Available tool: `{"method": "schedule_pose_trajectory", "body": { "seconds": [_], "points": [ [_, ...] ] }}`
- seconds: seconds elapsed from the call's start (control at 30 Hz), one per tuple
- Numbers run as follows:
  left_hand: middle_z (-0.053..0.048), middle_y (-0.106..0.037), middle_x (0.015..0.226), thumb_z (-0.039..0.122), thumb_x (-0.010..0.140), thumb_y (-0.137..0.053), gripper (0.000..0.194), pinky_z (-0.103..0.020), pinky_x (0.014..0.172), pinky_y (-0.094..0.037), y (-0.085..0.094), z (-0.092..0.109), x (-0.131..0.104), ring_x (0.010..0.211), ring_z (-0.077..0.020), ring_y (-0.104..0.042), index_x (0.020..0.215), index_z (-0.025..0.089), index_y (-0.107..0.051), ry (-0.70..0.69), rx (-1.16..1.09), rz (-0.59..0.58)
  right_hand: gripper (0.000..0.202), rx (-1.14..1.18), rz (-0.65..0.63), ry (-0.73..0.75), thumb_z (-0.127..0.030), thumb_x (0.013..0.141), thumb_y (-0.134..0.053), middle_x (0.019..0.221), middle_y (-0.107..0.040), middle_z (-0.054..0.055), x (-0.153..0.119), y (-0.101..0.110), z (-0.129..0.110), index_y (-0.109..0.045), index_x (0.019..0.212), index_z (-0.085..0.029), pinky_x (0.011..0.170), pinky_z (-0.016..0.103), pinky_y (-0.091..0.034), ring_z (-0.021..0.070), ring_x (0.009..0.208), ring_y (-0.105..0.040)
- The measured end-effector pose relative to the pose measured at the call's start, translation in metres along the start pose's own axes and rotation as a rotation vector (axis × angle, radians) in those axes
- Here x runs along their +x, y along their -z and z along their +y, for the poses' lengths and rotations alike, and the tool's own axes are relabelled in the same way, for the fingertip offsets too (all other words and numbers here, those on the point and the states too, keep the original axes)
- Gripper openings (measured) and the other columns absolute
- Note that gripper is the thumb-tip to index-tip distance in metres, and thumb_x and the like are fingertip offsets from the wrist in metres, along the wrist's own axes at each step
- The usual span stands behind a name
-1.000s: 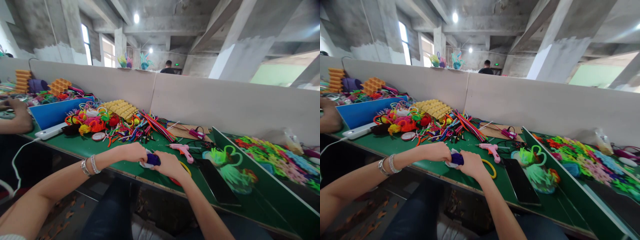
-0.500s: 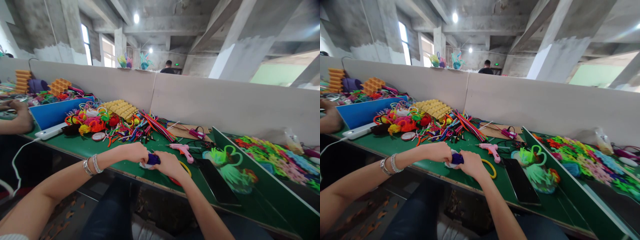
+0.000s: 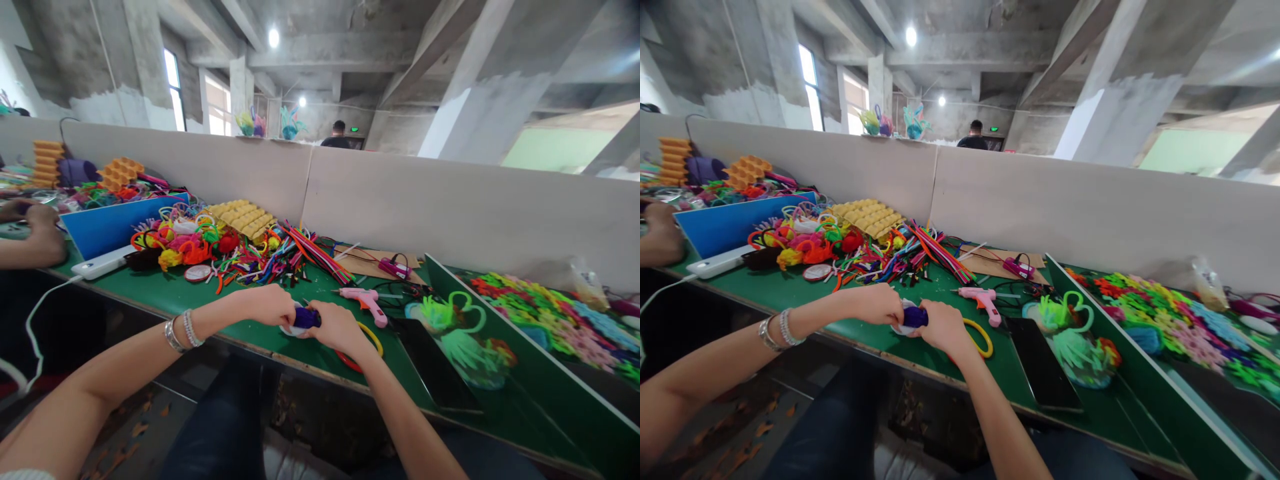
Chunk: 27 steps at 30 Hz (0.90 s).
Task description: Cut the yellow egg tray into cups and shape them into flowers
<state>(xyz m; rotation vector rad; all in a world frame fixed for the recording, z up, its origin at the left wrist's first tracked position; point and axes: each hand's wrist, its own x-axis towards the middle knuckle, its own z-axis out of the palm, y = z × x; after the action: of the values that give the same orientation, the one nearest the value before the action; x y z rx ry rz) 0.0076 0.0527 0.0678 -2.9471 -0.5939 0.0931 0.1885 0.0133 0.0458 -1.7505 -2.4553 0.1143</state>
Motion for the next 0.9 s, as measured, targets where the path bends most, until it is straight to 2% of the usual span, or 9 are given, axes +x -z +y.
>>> {"method": "schedule_pose_trajectory", "body": {
  "seconds": [0.07, 0.17, 0.23, 0.33, 0.43, 0.6, 0.73, 0.9],
  "points": [
    [-0.001, -0.069, 0.067, 0.033, 0.071, -0.060, 0.014, -0.023, 0.045, -0.025, -0.001, 0.000, -0.002, 0.055, -0.0133, -0.058, 0.079, 0.027, -0.069, 0.035, -0.015, -0.010, 0.041, 0.004, -0.004, -0.004, -0.044, 0.064, -0.065, 0.095, -0.066, 0.005, 0.000, 0.001, 0.000, -0.057, 0.099, -0.024, 0.062, 0.026, -0.033, 0.0231, 0.087, -0.060],
    [-0.004, -0.068, 0.063, 0.046, 0.067, -0.061, 0.025, -0.023, 0.044, -0.024, -0.005, 0.001, -0.004, 0.055, -0.0153, -0.059, 0.075, 0.024, -0.070, 0.072, 0.011, -0.027, 0.041, 0.000, -0.015, -0.016, -0.042, 0.064, -0.065, 0.095, -0.066, 0.005, 0.000, 0.002, 0.000, -0.056, 0.100, -0.024, 0.062, 0.026, -0.033, 0.0230, 0.086, -0.060],
    [-0.005, -0.067, 0.060, 0.042, 0.066, -0.064, 0.021, -0.024, 0.043, -0.024, -0.007, 0.003, -0.003, 0.055, -0.0162, -0.060, 0.074, 0.023, -0.069, 0.080, 0.054, -0.016, 0.041, -0.003, -0.020, -0.018, -0.042, 0.064, -0.065, 0.095, -0.066, 0.005, 0.000, 0.001, -0.001, -0.056, 0.100, -0.024, 0.062, 0.026, -0.033, 0.0231, 0.087, -0.060],
    [-0.005, -0.066, 0.057, 0.026, 0.067, -0.065, 0.007, -0.025, 0.043, -0.025, -0.011, 0.005, -0.001, 0.053, -0.0162, -0.060, 0.071, 0.021, -0.069, 0.067, 0.117, 0.018, 0.040, -0.006, -0.025, -0.015, -0.041, 0.065, -0.064, 0.096, -0.065, 0.005, 0.000, 0.001, -0.001, -0.056, 0.100, -0.024, 0.063, 0.026, -0.034, 0.0233, 0.087, -0.060],
    [-0.006, -0.064, 0.054, 0.018, 0.069, -0.060, 0.009, -0.025, 0.043, -0.026, -0.013, 0.006, 0.001, 0.050, -0.0154, -0.058, 0.063, 0.018, -0.067, 0.037, 0.148, 0.055, 0.037, -0.021, -0.021, 0.001, -0.039, 0.067, -0.062, 0.095, -0.065, 0.005, 0.000, 0.001, -0.002, -0.055, 0.100, -0.023, 0.063, 0.026, -0.034, 0.0230, 0.086, -0.059],
    [-0.005, -0.063, 0.052, 0.015, 0.071, -0.054, 0.017, -0.025, 0.042, -0.027, -0.015, 0.004, 0.000, 0.048, -0.0147, -0.056, 0.057, 0.018, -0.063, -0.034, 0.147, 0.124, 0.036, -0.031, -0.012, 0.011, -0.039, 0.067, -0.063, 0.095, -0.066, 0.006, -0.003, 0.004, -0.004, -0.056, 0.098, -0.022, 0.063, 0.026, -0.034, 0.0236, 0.086, -0.060],
    [-0.004, -0.063, 0.053, 0.018, 0.072, -0.054, 0.013, -0.024, 0.044, -0.031, -0.017, 0.006, -0.002, 0.049, -0.0142, -0.057, 0.063, 0.019, -0.063, -0.060, 0.154, 0.150, 0.041, -0.025, -0.024, -0.022, -0.046, 0.065, -0.064, 0.095, -0.066, 0.006, -0.003, 0.005, -0.006, -0.056, 0.098, -0.023, 0.063, 0.026, -0.034, 0.0245, 0.088, -0.060],
    [-0.006, -0.063, 0.056, 0.018, 0.071, -0.057, 0.009, -0.023, 0.046, -0.034, -0.017, 0.010, -0.002, 0.053, -0.0156, -0.059, 0.065, 0.016, -0.063, -0.011, 0.237, 0.043, 0.041, -0.017, -0.018, -0.018, -0.045, 0.066, -0.063, 0.096, -0.066, 0.006, -0.002, 0.004, -0.005, -0.055, 0.099, -0.022, 0.063, 0.026, -0.034, 0.0241, 0.088, -0.060]
  ]
}}
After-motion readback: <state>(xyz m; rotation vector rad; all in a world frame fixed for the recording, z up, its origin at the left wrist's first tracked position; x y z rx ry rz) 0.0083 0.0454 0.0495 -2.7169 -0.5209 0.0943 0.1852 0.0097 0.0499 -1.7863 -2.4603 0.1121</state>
